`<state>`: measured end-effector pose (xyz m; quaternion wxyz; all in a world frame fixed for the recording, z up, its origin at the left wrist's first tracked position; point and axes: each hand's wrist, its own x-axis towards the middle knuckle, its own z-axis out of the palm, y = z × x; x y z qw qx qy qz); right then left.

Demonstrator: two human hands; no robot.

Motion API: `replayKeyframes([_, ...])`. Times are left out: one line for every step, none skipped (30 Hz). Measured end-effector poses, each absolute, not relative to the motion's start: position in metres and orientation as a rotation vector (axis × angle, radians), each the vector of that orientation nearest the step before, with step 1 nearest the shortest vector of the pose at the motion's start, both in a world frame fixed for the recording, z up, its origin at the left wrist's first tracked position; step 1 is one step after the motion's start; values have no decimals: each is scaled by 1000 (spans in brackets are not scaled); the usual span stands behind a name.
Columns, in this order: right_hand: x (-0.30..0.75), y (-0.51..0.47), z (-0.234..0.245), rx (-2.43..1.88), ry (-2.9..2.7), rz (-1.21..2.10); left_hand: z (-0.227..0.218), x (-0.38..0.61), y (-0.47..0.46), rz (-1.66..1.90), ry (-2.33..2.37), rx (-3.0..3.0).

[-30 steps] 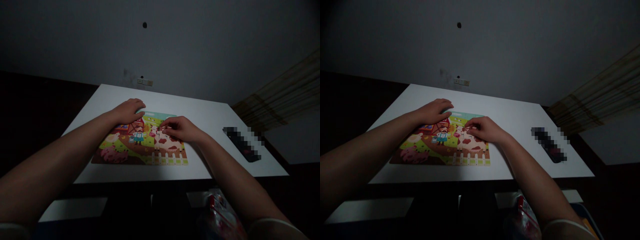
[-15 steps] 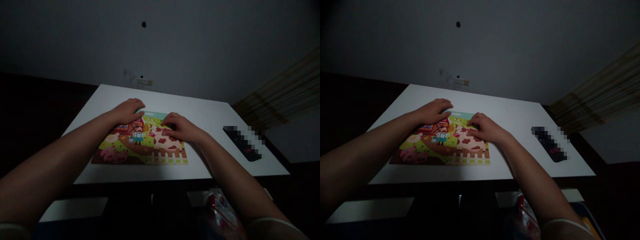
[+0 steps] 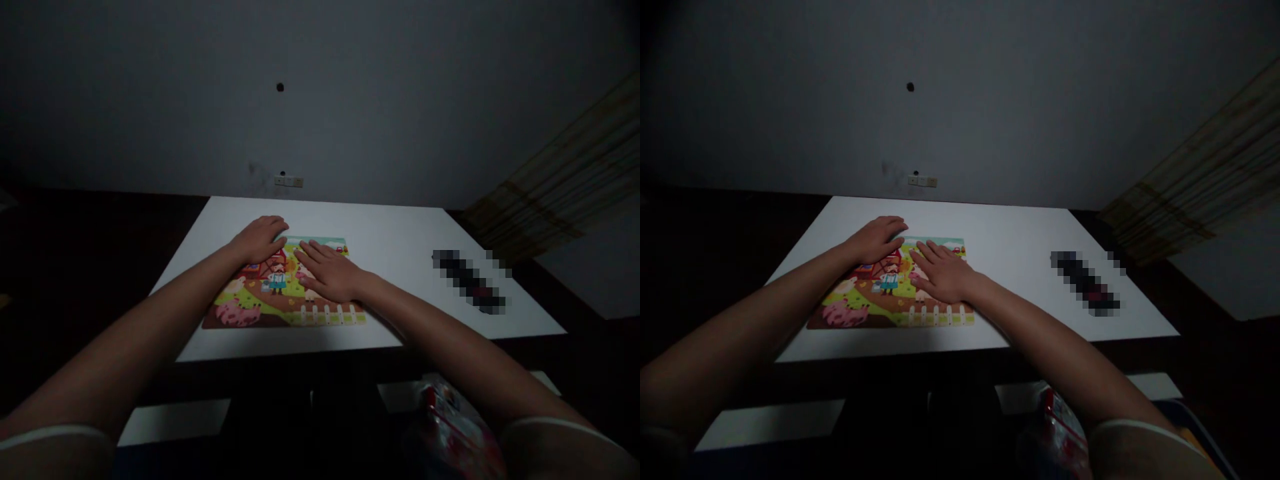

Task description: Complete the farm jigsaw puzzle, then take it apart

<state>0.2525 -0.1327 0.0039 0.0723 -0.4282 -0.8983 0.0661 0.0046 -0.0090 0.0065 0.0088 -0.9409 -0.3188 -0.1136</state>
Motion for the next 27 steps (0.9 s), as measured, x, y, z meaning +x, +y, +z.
replayKeyframes([251,-133,5,-1301,-2714,193,9,5,-11,-318,-993,-2930])
replayKeyframes([250,-133,6,-1317,-2726,183,12,6,-13,-278,-1007,-2919])
replayKeyframes([248,-133,9,-1336,-2738,167,15,8,-15,-230,-1030,-2902])
replayKeyframes([246,-134,12,-1361,-2744,141,19,10,-18,-187,-1071,-2870])
replayKeyframes([244,-136,15,-1388,-2740,105,23,13,-22,-158,-1106,-2836])
replayKeyframes([243,-139,19,-1397,-2735,65,28,16,-26,-123,-1115,-2814])
replayKeyframes([244,-144,24,-1388,-2724,30,33,21,-32,-99,-1126,-2793])
replayKeyframes([247,-150,31,-1365,-2710,13,37,25,-39,-84,-1143,-2776])
replayKeyframes([253,-159,38,-1347,-2679,13,42,31,-46,-87,-1180,-2756])
replayKeyframes([263,-169,48,-1352,-2620,31,45,37,-55,-101,-1225,-2743])
replayKeyframes([276,-182,59,-1377,-2556,54,46,43,-64,-122,-1274,-2733])
replayKeyframes([292,-198,71,-1388,-2492,78,47,50,-74,-145,-1320,-2728])
replayKeyframes([311,-216,85,-1404,-2421,94,45,56,-84,-159,-1349,-2735])
replayKeyframes([331,-237,99,-1430,-2349,105,43,62,-93,-161,-1359,-2757])
replayKeyframes([351,-260,113,-1460,-2283,114,39,68,-102,-146,-1354,-2793])
replayKeyframes([369,-285,125,-1492,-2202,109,34,73,-110,-117,-1338,-2835])
replayKeyframes([386,-312,135,-1516,-2100,79,28,77,-116,-83,-1319,-2874])
replayKeyframes([399,-340,141,-1530,-1991,28,23,80,-121,-50,-1303,-2906])
replayKeyframes([411,-368,144,-1547,-1874,-38,18,82,-124,-25,-1291,-2926])
replayKeyframes([419,-395,144,-1580,-1766,-91,14,83,-126,-9,-1283,-2937])
replayKeyframes([426,-422,139,-1629,-1636,-135,10,84,-126,-3,-1275,-2941])
replayKeyframes([430,-448,132,-1683,-1509,-171,8,84,-125,-3,-1267,-2941])
replayKeyframes([433,-472,122,-1748,-1407,-194,6,84,-124,0,-1253,-2941])
replayKeyframes([435,-494,112,-1808,-1324,-192,5,84,-123,-6,-1237,-2937])
replayKeyframes([435,-514,100,-1868,-1262,-158,4,84,-122,-10,-1223,-2932])
replayKeyframes([435,-532,88,-1931,-1222,-91,3,84,-121,-16,-1210,-2925])
replayKeyframes([434,-547,75,-1995,-1217,18,3,84,-121,-19,-1205,-2918])
